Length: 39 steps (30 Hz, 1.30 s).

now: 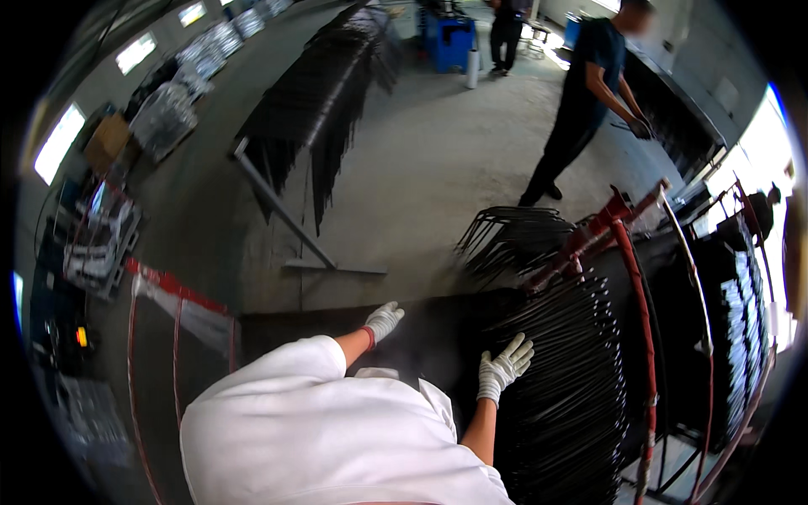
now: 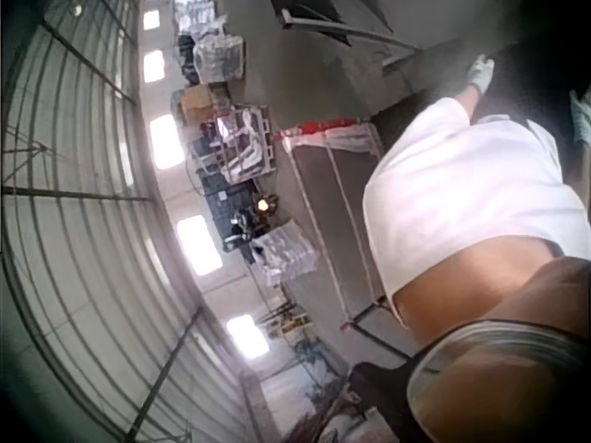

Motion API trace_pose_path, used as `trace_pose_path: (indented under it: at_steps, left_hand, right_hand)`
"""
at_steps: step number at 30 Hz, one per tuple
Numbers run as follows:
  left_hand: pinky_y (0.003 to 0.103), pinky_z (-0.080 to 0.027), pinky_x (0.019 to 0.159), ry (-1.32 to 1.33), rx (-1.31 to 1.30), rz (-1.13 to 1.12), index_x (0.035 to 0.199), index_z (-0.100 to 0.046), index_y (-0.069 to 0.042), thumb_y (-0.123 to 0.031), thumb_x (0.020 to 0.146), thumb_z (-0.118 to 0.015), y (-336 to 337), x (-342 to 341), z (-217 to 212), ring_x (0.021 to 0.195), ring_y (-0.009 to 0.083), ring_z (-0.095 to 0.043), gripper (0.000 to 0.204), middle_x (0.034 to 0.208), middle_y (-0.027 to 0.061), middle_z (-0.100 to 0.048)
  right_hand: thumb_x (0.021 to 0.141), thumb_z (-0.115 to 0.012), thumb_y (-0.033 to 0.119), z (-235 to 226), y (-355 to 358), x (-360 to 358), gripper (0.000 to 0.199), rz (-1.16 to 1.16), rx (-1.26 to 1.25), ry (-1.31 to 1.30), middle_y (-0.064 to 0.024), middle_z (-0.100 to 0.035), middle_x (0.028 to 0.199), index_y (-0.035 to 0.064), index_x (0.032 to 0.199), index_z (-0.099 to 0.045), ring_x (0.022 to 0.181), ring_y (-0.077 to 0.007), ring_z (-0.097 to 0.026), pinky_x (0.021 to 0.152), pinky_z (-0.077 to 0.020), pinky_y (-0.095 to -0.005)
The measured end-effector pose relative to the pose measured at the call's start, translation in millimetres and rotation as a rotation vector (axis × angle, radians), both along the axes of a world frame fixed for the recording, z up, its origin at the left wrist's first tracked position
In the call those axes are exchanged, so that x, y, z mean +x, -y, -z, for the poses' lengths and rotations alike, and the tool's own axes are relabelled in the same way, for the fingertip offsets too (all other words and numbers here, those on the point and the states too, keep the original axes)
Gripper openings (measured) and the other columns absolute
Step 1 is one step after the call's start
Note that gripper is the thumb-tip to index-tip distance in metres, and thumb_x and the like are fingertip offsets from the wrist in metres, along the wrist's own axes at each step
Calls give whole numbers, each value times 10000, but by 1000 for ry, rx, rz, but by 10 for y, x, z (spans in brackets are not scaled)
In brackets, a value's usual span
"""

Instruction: The person picks up long metal rods from a rack and bends them by hand into a curved shape. They then place the bent rods onto a red metal rack, stacking them with other similar pieces. The person repeats this process of picking, bending, and stacking multiple rods throughout the clip.

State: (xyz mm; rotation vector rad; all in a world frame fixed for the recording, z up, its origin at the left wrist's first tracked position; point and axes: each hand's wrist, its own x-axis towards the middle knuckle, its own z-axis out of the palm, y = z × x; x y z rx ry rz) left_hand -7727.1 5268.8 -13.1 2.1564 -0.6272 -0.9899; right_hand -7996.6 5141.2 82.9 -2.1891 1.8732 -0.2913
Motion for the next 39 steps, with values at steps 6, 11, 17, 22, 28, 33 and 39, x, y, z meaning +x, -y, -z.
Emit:
trace_pose_path:
  at_steps: [6, 11, 17, 22, 28, 33, 39]
  left_hand:
    - [284, -235, 1026, -98, -50, -261, 1248, -370, 19, -326, 864, -438, -597, 170, -63, 1246, 233, -316, 521, 1310, 171, -371]
    - [259, -306, 980, -204, -52, -591, 1179, -429, -7, -243, 864, -491, -1585, 440, 451, 1148, 161, -417, 399, 1227, 104, -460]
    - [282, -404, 838, -91, -11, -805, 946, -598, -85, -276, 797, -548, -3178, 609, 770, 923, 182, -557, 247, 960, 69, -616]
    - [384, -424, 785, 63, 219, -778, 864, -625, -65, -330, 804, -451, -4726, 345, 796, 911, 301, -565, 323, 937, 145, -612]
    - [418, -436, 765, -35, 572, -715, 911, -612, -52, -265, 832, -404, -6308, -246, 1381, 923, 301, -559, 307, 986, 155, -588]
    - [363, -432, 798, -7, 407, -933, 987, -584, -25, -213, 822, -465, -6653, -108, 1784, 933, 267, -559, 276, 997, 160, -585]
    - [273, -401, 841, -337, -517, -1632, 1020, -572, -9, -192, 822, -540, -5646, 1709, 549, 918, 179, -554, 271, 973, 74, -595]
  right_hand:
    - [701, -619, 293, -20, 31, -91, 867, -17, 55, -120, -160, -114, 1420, 131, 1375, -98, 1302, -329, -123, 1061, -137, -395]
    - [730, -608, 346, 24, 92, -118, 816, -20, 127, -82, -172, -139, 1408, 132, 1364, -141, 1290, -335, -155, 1047, -196, -399]
    - [780, -570, 240, -85, -579, 312, 636, -107, 168, 30, -160, -258, 1366, 71, 1318, -277, 1261, -295, -248, 1035, -238, -345]
    - [779, -586, 266, 271, -1378, 988, 502, -373, 757, 186, -110, -506, 1208, 44, 1212, -461, 1125, -214, -463, 948, -343, -273]
    - [799, -569, 297, -18, -2025, 2088, 441, -869, 874, -118, -101, -568, 1124, 67, 1171, -514, 1058, -190, -523, 908, -377, -270]
    - [808, -577, 244, 16, -1862, 2749, 424, -870, 845, -49, -118, -573, 1107, 16, 1161, -510, 1038, -182, -529, 908, -370, -256]
    - [817, -537, 299, 297, -1783, 3703, 426, -900, 863, -184, -96, -595, 1070, 62, 1171, -515, 987, -153, -542, 878, -377, -242]
